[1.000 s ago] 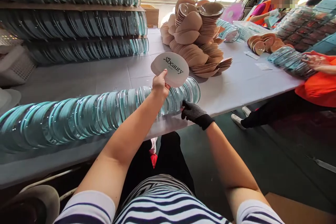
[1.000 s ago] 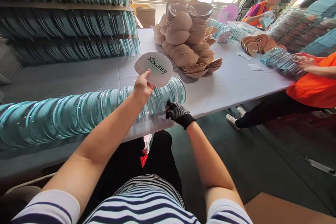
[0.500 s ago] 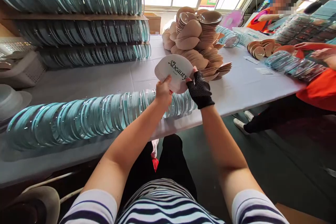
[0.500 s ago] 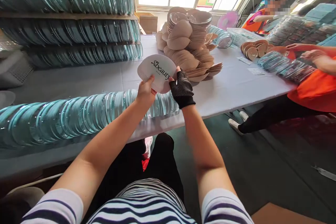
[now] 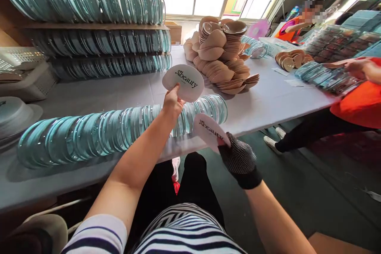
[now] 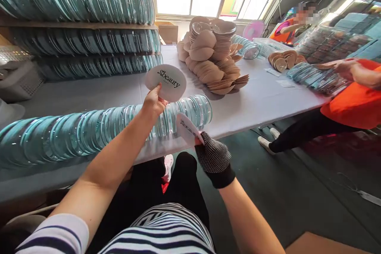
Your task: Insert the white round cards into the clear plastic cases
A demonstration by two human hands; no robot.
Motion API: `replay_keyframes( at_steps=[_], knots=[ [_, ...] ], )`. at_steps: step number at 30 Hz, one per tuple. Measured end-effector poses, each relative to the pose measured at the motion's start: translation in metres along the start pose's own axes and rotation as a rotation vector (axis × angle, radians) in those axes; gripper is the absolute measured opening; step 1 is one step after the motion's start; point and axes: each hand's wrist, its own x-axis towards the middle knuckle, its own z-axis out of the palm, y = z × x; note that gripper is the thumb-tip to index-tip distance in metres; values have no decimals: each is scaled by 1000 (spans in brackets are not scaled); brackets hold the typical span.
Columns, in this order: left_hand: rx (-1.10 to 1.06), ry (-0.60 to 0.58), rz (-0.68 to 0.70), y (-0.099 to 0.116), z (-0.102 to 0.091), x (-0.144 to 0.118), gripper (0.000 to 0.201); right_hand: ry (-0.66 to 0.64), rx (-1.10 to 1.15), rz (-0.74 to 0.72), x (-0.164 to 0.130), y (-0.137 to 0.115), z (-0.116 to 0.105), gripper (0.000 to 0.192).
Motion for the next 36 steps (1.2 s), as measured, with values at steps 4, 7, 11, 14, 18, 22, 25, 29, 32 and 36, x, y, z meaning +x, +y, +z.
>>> replay_keyframes(
  at_steps=[4,7,11,14,18,22,25,29,32,36],
  knots=[
    [-58,-22,-43,3,-6,5,33,-215,-134,-46,-11,-21,27,40],
    [-85,-30,-62,3,-9,2,33,-285,-135,-24,15,-42,52,37],
    [-106,-25,-110,9,-11,0,33,-208,-98,-15,34,-49,77,34],
    [-112,-44,-137,11,-12,-1,32,-78,-114,0,35,-45,86,35],
    [-131,-40,-121,11,-12,-1,35,-124,-216,0,43,-47,81,31],
    [-147,-43,-130,11,-12,-1,36,-221,-130,-99,55,-53,68,25],
    [-150,-36,-132,10,-13,0,34,-251,-45,-130,61,-57,68,22],
    [-139,-27,-123,8,-14,3,35,-328,-151,-122,63,-61,78,26],
    [-135,-36,-121,8,-14,4,36,-401,-141,-85,62,-59,82,27],
    [-140,-5,-99,6,-13,2,41,-678,479,149,61,-47,84,23]
  ],
)
